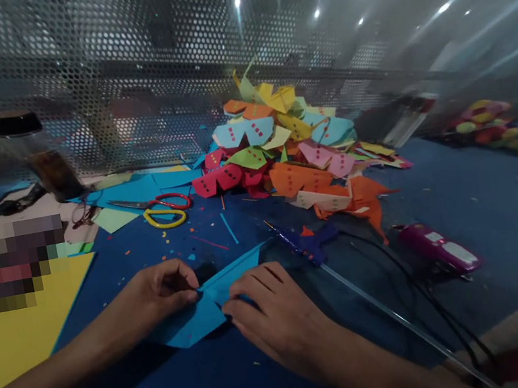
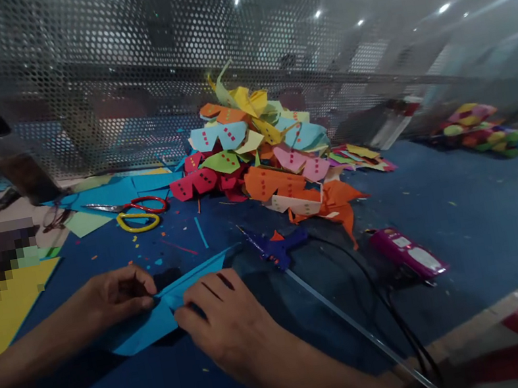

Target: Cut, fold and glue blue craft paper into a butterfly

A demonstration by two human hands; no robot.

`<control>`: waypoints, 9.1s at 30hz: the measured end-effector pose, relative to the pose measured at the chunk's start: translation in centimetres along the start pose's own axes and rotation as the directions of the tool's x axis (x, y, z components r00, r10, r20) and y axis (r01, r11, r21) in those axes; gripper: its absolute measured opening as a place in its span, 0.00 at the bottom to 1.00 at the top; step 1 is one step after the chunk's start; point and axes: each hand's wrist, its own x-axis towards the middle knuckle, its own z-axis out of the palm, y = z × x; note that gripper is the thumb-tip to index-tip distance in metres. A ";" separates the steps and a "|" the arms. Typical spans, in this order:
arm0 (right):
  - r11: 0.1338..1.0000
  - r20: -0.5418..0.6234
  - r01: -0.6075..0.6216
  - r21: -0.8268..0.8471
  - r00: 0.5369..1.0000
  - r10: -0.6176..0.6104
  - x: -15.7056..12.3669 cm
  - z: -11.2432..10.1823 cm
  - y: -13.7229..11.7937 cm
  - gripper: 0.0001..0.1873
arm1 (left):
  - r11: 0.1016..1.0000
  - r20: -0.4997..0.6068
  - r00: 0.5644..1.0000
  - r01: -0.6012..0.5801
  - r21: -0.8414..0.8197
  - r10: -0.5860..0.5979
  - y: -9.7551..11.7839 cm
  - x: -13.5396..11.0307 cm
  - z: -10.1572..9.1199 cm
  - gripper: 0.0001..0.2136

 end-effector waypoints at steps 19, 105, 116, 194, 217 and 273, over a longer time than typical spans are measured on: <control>0.992 0.147 -0.087 0.089 0.986 0.074 0.0 -0.5 -0.1 0.09 | 0.802 -0.060 0.929 -0.281 0.526 0.365 -0.8 -2.5 1.8 0.12; 0.894 0.079 -0.375 0.247 0.927 0.367 0.3 1.0 -0.7 0.04 | 0.534 0.090 0.831 -0.432 0.727 0.549 -1.1 -0.5 2.3 0.08; 0.879 0.081 -0.403 0.255 0.915 0.396 0.5 1.2 -0.6 0.06 | 0.524 0.076 0.835 -0.411 0.746 0.546 -1.1 -0.6 2.5 0.07; 0.907 0.017 -0.385 0.171 0.921 0.388 0.5 1.8 -0.5 0.08 | 0.139 0.285 0.688 -0.491 0.860 0.668 -1.2 -3.2 2.4 0.18; 0.909 0.022 -0.390 0.148 0.920 0.392 0.5 1.8 -0.5 0.08 | 0.136 0.281 0.710 -0.468 0.873 0.646 -1.7 -3.1 2.5 0.19; 0.914 0.008 -0.376 0.154 0.925 0.380 0.4 1.9 -0.5 0.08 | 0.094 0.305 0.704 -0.466 0.880 0.642 -1.8 -3.4 2.5 0.20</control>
